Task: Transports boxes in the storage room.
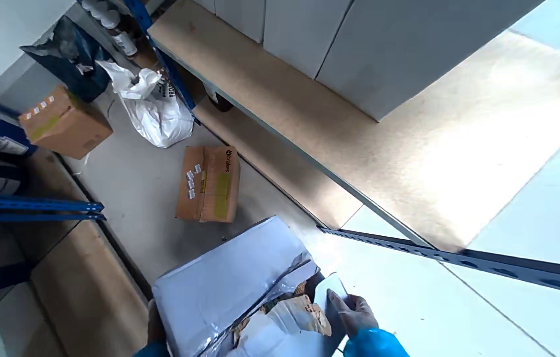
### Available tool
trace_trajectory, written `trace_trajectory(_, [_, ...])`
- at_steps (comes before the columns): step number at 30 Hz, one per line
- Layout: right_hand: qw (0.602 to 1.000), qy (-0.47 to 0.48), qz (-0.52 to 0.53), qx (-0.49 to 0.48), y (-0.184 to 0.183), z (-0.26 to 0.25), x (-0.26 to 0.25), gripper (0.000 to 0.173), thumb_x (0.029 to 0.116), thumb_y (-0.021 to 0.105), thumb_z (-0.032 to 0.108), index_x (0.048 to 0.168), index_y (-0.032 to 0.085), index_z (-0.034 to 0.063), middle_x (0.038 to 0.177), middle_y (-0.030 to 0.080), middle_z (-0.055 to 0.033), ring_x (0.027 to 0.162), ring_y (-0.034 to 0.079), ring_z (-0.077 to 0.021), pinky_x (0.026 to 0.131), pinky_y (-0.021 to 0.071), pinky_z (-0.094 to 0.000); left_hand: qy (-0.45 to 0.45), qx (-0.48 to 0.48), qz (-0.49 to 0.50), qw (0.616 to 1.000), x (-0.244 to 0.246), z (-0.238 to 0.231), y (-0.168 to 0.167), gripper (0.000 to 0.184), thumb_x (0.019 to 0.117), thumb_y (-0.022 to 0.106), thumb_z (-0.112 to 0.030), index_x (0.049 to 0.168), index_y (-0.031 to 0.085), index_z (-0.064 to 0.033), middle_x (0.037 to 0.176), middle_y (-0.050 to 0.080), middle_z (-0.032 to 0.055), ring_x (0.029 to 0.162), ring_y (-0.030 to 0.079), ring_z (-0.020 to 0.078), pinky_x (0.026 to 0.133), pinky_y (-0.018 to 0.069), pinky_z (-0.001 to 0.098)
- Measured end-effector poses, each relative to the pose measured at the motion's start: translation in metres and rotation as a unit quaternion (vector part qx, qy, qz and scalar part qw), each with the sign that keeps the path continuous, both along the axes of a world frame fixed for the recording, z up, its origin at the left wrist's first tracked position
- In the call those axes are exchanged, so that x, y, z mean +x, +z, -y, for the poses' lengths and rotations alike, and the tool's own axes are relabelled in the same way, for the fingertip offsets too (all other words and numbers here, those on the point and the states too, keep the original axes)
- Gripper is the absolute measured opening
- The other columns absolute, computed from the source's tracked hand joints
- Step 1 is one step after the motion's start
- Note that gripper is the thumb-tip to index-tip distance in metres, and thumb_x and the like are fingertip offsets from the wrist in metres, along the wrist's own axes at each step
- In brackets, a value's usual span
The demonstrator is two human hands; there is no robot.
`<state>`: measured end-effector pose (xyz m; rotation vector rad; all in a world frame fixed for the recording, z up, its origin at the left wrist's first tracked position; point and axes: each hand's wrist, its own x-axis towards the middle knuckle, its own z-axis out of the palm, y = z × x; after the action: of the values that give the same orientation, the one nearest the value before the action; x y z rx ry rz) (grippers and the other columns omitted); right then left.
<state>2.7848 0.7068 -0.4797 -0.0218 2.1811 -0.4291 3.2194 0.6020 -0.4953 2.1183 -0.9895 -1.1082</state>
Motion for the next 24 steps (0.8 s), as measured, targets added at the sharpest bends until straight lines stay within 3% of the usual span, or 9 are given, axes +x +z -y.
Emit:
trace_trajectory(1, [1.000,0.003,-0.002,0.007,-0.009,0.001,-0.004,0.059,0.0911,0.080,0.035,0.125,0.060,-0.0081,0.114,0.066,-0.0295,0.108,0.063,-0.0399,0.097,0.0481,-0.0578,0.045,0.101,-0.037,0.993,0.003,0.007,-0.021,0.057,0.1148,0.024,-0.032,0.150,0.039,0.0094,0.146,0.048,0.0348,0.132,0.054,0.0378,0.108,0.0450,0.0494])
trace_trajectory(3, [1.000,0.009,-0.007,0.013,-0.030,0.005,-0.012,0.062,0.0911,0.080,0.037,0.127,0.059,-0.0082,0.116,0.066,-0.0301,0.110,0.063,-0.0403,0.098,0.0471,-0.0582,0.088,0.189,-0.047,0.977,-0.007,0.024,-0.045,0.060,0.1141,0.023,-0.040,0.150,0.042,0.0035,0.146,0.050,0.0314,0.131,0.052,0.0392,0.108,0.0424,0.0581])
trace_trajectory(6, [0.999,0.038,-0.010,0.034,-0.063,0.014,-0.019,0.066,0.0916,0.078,0.041,0.131,0.057,-0.0080,0.122,0.064,-0.0312,0.116,0.061,-0.0420,0.101,0.0461,-0.0590,0.041,0.246,-0.036,0.968,-0.034,0.043,-0.051,0.055,0.1149,0.024,-0.033,0.149,0.043,0.0049,0.146,0.050,0.0296,0.132,0.051,0.0368,0.108,0.0414,0.0547])
trace_trajectory(8, [0.994,0.091,-0.021,0.049,-0.074,0.027,-0.019,0.065,0.0906,0.079,0.043,0.126,0.060,-0.0093,0.118,0.065,-0.0313,0.113,0.063,-0.0425,0.099,0.0473,-0.0592,0.032,0.254,-0.078,0.964,-0.034,0.045,-0.071,0.051,0.1148,0.025,-0.027,0.150,0.042,0.0057,0.148,0.048,0.0291,0.134,0.048,0.0363,0.108,0.0385,0.0551])
trace_trajectory(11, [0.985,0.158,-0.002,0.065,-0.074,0.037,0.004,0.060,0.0896,0.081,0.040,0.117,0.063,-0.0109,0.114,0.066,-0.0311,0.109,0.065,-0.0424,0.097,0.0498,-0.0579,0.014,0.265,-0.047,0.963,-0.036,0.042,-0.068,0.051,0.1152,0.020,-0.027,0.149,0.042,0.0051,0.147,0.051,0.0254,0.134,0.051,0.0288,0.112,0.0408,0.0427])
trace_trajectory(14, [0.985,0.170,-0.007,0.020,-0.077,0.036,0.039,0.053,0.0868,0.083,0.036,0.104,0.065,-0.0105,0.107,0.066,-0.0290,0.101,0.065,-0.0407,0.091,0.0528,-0.0560,0.003,0.303,0.006,0.953,-0.024,0.054,-0.066,0.054,0.1141,0.031,-0.035,0.148,0.048,0.0033,0.151,0.049,0.0264,0.143,0.046,0.0353,0.118,0.0356,0.0524])
trace_trajectory(17, [0.990,0.136,-0.025,0.008,-0.081,0.038,0.053,0.051,0.0850,0.086,0.033,0.103,0.065,-0.0106,0.113,0.064,-0.0314,0.106,0.063,-0.0428,0.094,0.0508,-0.0564,-0.052,0.247,0.068,0.965,-0.016,0.095,-0.056,0.043,0.1107,0.047,-0.025,0.141,0.055,0.0041,0.142,0.057,0.0262,0.133,0.054,0.0377,0.110,0.0429,0.0536])
trace_trajectory(20, [0.991,0.131,-0.023,0.008,-0.084,0.037,0.050,0.051,0.0839,0.087,0.031,0.104,0.064,-0.0100,0.114,0.064,-0.0310,0.108,0.063,-0.0421,0.095,0.0511,-0.0557,-0.228,0.167,0.191,0.940,-0.054,0.169,-0.028,0.065,0.1034,0.061,-0.037,0.156,0.040,-0.0038,0.158,0.043,0.0224,0.147,0.041,0.0393,0.120,0.0337,0.0577])
trace_trajectory(24, [0.989,0.146,-0.020,0.011,-0.086,0.036,0.043,0.050,0.0833,0.087,0.030,0.101,0.064,-0.0097,0.113,0.063,-0.0308,0.106,0.062,-0.0417,0.093,0.0510,-0.0562,-0.339,0.115,0.317,0.878,-0.130,0.250,-0.050,0.119,0.0800,0.077,-0.064,0.166,0.013,-0.0126,0.171,0.018,0.0168,0.157,0.019,0.0410,0.122,0.0196,0.0650])
